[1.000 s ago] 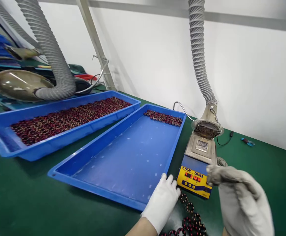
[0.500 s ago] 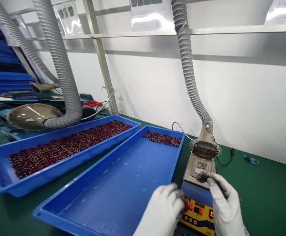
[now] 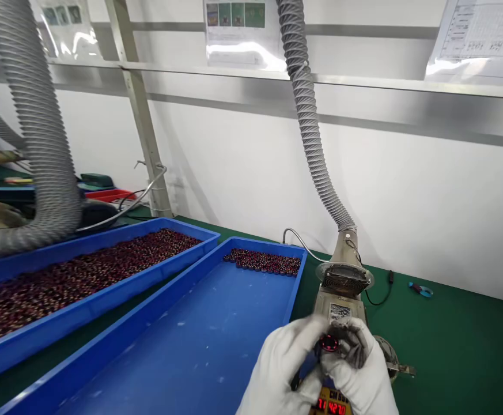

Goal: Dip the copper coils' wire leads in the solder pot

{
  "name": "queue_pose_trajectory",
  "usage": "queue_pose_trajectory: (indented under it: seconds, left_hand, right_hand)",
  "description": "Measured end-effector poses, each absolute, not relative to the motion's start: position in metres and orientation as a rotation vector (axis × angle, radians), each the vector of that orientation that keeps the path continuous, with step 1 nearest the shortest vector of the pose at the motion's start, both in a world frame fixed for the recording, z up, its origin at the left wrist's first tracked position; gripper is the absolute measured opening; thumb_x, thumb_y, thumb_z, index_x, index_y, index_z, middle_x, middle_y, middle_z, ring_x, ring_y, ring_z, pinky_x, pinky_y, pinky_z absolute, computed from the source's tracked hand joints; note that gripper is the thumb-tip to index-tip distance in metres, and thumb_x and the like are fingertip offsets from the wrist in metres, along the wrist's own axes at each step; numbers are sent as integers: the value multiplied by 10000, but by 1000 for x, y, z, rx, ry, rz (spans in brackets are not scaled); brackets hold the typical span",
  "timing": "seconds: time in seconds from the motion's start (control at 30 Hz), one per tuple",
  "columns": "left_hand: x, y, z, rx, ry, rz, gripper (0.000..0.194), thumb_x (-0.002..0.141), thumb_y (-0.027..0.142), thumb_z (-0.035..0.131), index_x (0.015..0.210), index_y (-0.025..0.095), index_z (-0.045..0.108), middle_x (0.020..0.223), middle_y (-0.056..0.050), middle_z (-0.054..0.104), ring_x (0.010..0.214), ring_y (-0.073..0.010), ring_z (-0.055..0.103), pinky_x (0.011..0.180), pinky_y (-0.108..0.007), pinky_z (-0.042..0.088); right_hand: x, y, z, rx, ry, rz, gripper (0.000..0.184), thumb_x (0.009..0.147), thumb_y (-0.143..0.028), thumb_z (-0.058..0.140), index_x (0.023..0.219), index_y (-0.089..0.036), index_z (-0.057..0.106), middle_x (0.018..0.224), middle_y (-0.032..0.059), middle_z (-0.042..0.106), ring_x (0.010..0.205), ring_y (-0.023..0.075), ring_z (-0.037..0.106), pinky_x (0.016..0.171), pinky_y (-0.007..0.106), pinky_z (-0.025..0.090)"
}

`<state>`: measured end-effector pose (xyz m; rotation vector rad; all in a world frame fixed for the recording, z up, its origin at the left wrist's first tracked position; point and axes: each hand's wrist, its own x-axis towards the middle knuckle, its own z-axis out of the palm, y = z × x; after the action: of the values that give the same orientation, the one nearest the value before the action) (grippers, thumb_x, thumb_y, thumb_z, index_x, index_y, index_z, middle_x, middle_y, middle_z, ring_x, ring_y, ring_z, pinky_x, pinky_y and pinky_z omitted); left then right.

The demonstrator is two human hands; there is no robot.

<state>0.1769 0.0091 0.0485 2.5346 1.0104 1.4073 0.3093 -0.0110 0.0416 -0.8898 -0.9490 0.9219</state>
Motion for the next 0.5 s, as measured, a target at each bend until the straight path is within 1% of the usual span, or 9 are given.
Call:
queue_pose_trajectory:
  seconds: [0.07,0.13,0.27,0.33,0.43,0.5]
  left_hand:
    - [173,13,49,2569,910,1409,461,712,94,490,1121,298,436,1008,-1,639,913,-142,598,772,-260,513]
    - [171,16,50,2534,867,1456,380,708,122,522,1047,289,478,951,9,653,865,-140,609,748,-255,520]
    - [169,16,52,2454,810,1421,274,745,184,525,999,286,498,954,14,647,872,-133,600,756,-248,513]
    - [168,15,54,2461,751,1405,238,780,221,503,1010,280,489,965,7,641,885,-130,591,763,-246,509]
    - [166,16,58,2540,648,1429,215,820,255,459,1035,258,474,983,-19,632,899,-134,578,761,-261,503]
    - [165,19,59,2624,631,1449,197,837,260,430,1025,237,487,965,-33,635,880,-144,578,748,-282,497]
  right_hand:
    - [306,-12,44,-904,-955,902,276,524,-249,762,742,-220,594,693,15,670,639,169,620,596,258,507]
    - [307,-14,47,-914,-1022,888,236,552,-235,741,736,-223,593,693,4,653,655,159,605,616,249,495]
    - [317,-17,54,-889,-1283,999,202,587,-216,719,766,-216,625,782,32,654,729,185,611,656,275,491]
    - [321,-17,55,-876,-1327,981,167,609,-223,710,763,-224,648,798,31,653,738,184,610,656,272,484]
    - [320,-13,51,-820,-1277,866,55,629,-243,700,654,-226,654,690,12,633,670,164,583,616,256,464]
    - [319,-9,46,-780,-1175,860,105,638,-286,695,583,-219,635,618,5,608,610,151,558,577,251,452]
